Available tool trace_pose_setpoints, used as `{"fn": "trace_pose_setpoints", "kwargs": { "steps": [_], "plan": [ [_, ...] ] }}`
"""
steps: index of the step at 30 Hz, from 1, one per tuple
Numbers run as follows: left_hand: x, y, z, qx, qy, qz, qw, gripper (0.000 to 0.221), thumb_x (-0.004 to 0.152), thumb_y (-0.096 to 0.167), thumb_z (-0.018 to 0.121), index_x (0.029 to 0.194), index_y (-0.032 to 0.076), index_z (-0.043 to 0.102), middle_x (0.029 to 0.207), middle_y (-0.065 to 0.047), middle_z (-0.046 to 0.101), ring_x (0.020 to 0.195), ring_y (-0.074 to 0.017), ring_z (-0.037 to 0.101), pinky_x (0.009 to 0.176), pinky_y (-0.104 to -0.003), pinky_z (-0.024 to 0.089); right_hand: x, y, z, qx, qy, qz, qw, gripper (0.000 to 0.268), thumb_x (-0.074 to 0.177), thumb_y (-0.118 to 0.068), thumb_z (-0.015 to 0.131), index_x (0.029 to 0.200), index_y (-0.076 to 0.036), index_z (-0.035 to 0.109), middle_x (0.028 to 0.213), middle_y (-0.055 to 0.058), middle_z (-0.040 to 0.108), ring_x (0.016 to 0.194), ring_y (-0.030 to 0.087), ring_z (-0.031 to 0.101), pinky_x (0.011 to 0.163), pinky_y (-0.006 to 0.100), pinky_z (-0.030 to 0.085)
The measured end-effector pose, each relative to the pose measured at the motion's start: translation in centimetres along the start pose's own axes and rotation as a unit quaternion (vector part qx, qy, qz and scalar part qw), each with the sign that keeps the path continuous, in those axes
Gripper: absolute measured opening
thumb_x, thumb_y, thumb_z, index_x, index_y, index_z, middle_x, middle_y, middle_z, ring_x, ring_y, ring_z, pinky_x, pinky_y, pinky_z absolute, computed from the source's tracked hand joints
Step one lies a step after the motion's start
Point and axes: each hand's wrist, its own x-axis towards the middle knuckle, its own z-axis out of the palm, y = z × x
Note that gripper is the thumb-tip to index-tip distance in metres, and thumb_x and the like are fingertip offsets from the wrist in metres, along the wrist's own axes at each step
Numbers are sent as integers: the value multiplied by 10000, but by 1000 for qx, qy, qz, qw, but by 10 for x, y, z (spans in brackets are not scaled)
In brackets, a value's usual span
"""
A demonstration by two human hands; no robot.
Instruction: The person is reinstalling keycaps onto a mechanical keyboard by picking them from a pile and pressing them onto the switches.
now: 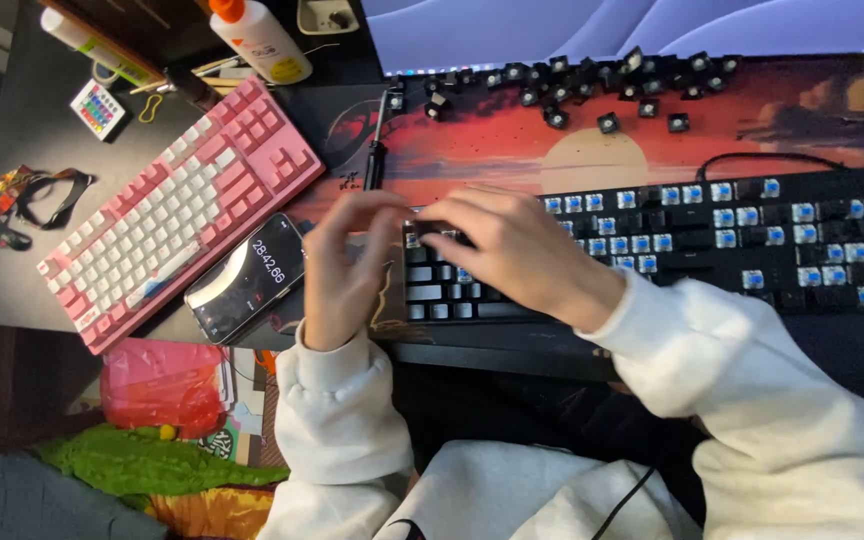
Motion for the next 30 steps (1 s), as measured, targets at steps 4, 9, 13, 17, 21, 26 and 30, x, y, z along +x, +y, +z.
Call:
{"fn": "trace_pose_setpoints", "kwargs": {
  "steps": [4,9,13,17,21,26,30],
  "plan": [
    [0,3,-6,45,30,-13,998,158,1236,-5,680,1320,44,805,1048,-154,875,924,-243,807,912,-457,675,12,26,37,-65,-16,6,998,160,1056,-175,923,1121,-58,834,1072,90,735,1045,348,753,845,494,663],
    [-8,-21,-7,65,-71,-115,989,253,1165,48,805,1417,29,793,1042,-255,870,867,-353,830,846,-518,694,26,41,37,-35,-109,91,989,120,1010,-186,954,979,-139,848,1043,-9,655,1058,269,629,850,472,614],
    [-7,-26,-7,82,-109,-142,980,280,1171,104,811,1446,58,779,1040,-229,868,903,-349,833,891,-487,696,29,40,29,-13,-149,123,981,73,1029,-193,932,1060,-132,907,1041,10,648,1104,276,615,890,491,628],
    [-5,-35,-9,47,-126,-152,979,292,1165,105,819,1454,76,786,1040,-214,863,949,-329,841,901,-482,704,33,30,9,18,-200,141,969,149,1102,-216,853,1198,-168,957,1105,63,704,1157,315,634,961,538,627],
    [-3,-35,-10,10,-120,-152,981,252,1169,78,808,1419,58,799,1023,-232,855,928,-316,821,854,-476,700,40,26,1,6,-228,142,963,226,1160,-206,759,1249,-128,951,1186,105,782,1195,345,682,987,535,641],
    [-5,-56,-10,0,-120,-143,982,240,1156,108,846,1389,76,796,1025,-204,844,902,-298,825,794,-447,700,49,44,1,-4,-202,151,968,198,1152,-145,709,1201,-60,881,1194,210,778,1181,480,738,994,631,636],
    [-2,-38,-10,-16,-116,-150,982,129,1149,152,857,1211,132,746,1049,26,781,896,-56,708,763,-220,535,74,66,4,-103,-146,154,972,312,1178,5,656,1464,-65,758,1487,107,702,1225,285,767,1098,522,649]
  ]
}}
